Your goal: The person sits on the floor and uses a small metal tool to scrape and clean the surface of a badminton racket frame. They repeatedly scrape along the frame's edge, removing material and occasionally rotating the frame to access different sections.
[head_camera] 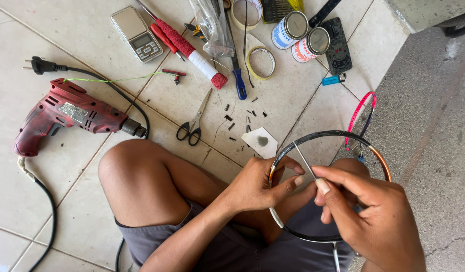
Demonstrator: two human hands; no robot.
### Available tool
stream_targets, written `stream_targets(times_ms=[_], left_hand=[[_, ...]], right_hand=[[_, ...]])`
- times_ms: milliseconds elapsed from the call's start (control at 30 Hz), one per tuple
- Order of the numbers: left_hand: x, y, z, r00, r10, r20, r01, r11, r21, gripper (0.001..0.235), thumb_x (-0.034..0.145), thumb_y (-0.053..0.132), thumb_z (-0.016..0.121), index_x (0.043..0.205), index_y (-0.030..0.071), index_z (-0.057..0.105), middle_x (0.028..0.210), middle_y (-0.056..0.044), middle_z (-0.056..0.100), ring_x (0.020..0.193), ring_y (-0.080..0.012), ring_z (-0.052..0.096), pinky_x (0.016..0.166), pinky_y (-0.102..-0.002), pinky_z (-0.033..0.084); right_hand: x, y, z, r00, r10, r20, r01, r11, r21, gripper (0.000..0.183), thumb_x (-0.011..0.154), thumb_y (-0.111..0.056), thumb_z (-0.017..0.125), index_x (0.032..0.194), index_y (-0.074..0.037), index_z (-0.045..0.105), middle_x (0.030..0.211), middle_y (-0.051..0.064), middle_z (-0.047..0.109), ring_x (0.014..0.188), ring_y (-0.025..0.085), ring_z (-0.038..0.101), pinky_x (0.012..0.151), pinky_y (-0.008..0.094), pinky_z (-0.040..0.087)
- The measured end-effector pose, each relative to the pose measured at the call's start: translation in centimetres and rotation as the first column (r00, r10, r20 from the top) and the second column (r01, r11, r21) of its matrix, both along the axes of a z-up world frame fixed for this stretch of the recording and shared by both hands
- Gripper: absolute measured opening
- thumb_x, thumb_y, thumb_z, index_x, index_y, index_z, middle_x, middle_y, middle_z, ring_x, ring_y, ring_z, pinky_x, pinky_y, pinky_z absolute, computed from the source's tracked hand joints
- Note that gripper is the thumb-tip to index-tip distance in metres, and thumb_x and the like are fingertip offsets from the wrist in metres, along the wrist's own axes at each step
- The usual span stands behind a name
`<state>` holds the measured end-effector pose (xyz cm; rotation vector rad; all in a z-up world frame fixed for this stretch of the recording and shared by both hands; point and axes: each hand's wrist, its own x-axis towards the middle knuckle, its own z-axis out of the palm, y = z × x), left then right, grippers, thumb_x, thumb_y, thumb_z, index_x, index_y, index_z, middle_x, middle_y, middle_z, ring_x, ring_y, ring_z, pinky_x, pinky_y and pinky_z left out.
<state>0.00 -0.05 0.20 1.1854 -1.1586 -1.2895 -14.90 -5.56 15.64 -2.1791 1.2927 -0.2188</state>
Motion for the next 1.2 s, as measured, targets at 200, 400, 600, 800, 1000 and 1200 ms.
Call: stream_targets(times_ms=[200,400,600,800,1000,1200], left_hand=[[0.1,0.0,0.3,1.0,-0.013,0.006,0.013,1.0,0.0,0.02,0.098,0.035,0.067,0.11,0.02,0.074,0.056,0.004,0.05,0.05,-0.0075,0.048,0.053,-0.028,0.04],[0.1,0.0,0.1,1.0,-0.007,-0.014,0.006,1.0,-0.027,0.019,0.098,0.033,0.068,0.109,0.018,0.073,0.061,0.003,0.055,0.055,-0.009,0.052,0.054,-0.028,0.041],[0.3,0.0,0.2,0.999,-0.024,0.02,0.024,1.0,-0.001,0.021,0.098,0.036,0.067,0.11,0.02,0.074,0.058,0.003,0.052,0.053,-0.0096,0.052,0.056,-0.029,0.042],[0.1,0.0,-0.2,1.0,0.0,-0.003,0.0,0.999,-0.035,0.019,0.097,0.033,0.068,0.11,0.019,0.073,0.061,0.003,0.055,0.055,-0.0098,0.053,0.056,-0.028,0.043],[0.2,0.0,0.1,1.0,-0.001,0.015,0.001,1.0,0.012,0.021,0.097,0.034,0.069,0.111,0.02,0.075,0.058,0.003,0.053,0.053,-0.0091,0.053,0.055,-0.028,0.041],[0.0,0.0,0.0,1.0,0.007,-0.014,-0.007,1.0,0.012,0.015,0.099,0.031,0.072,0.108,0.019,0.075,0.054,0.004,0.047,0.049,-0.0062,0.046,0.052,-0.027,0.036]], right_hand=[[0.6,-0.5,0.0,0.995,0.041,0.087,-0.046,0.998,0.054,0.022,0.097,-0.008,0.066,0.113,-0.006,0.08,0.074,0.001,0.074,0.042,0.007,0.07,0.046,0.017,0.057],[0.8,-0.2,0.7,0.996,-0.055,0.067,0.052,0.998,0.042,0.021,0.096,-0.006,0.068,0.112,-0.006,0.082,0.07,0.002,0.075,0.044,0.008,0.068,0.048,0.018,0.056],[0.6,-0.4,-0.7,0.997,0.039,0.064,-0.037,0.999,-0.025,0.02,0.098,-0.009,0.066,0.112,-0.008,0.08,0.078,0.001,0.077,0.049,0.007,0.073,0.054,0.017,0.06],[-0.8,-0.4,-2.6,0.992,0.036,0.123,-0.027,0.997,-0.074,0.02,0.101,-0.003,0.063,0.116,-0.001,0.076,0.1,0.009,0.078,0.07,0.013,0.082,0.072,0.02,0.068],[-1.3,-0.9,-4.5,0.988,0.097,0.119,-0.067,0.97,-0.235,0.014,0.104,-0.002,0.065,0.114,0.001,0.075,0.093,0.009,0.079,0.078,0.016,0.077,0.084,0.029,0.061],[-1.8,-1.4,-5.9,0.98,0.174,0.1,-0.14,0.949,-0.283,0.013,0.103,-0.007,0.065,0.11,0.0,0.075,0.089,0.004,0.081,0.086,0.018,0.074,0.087,0.033,0.056]])
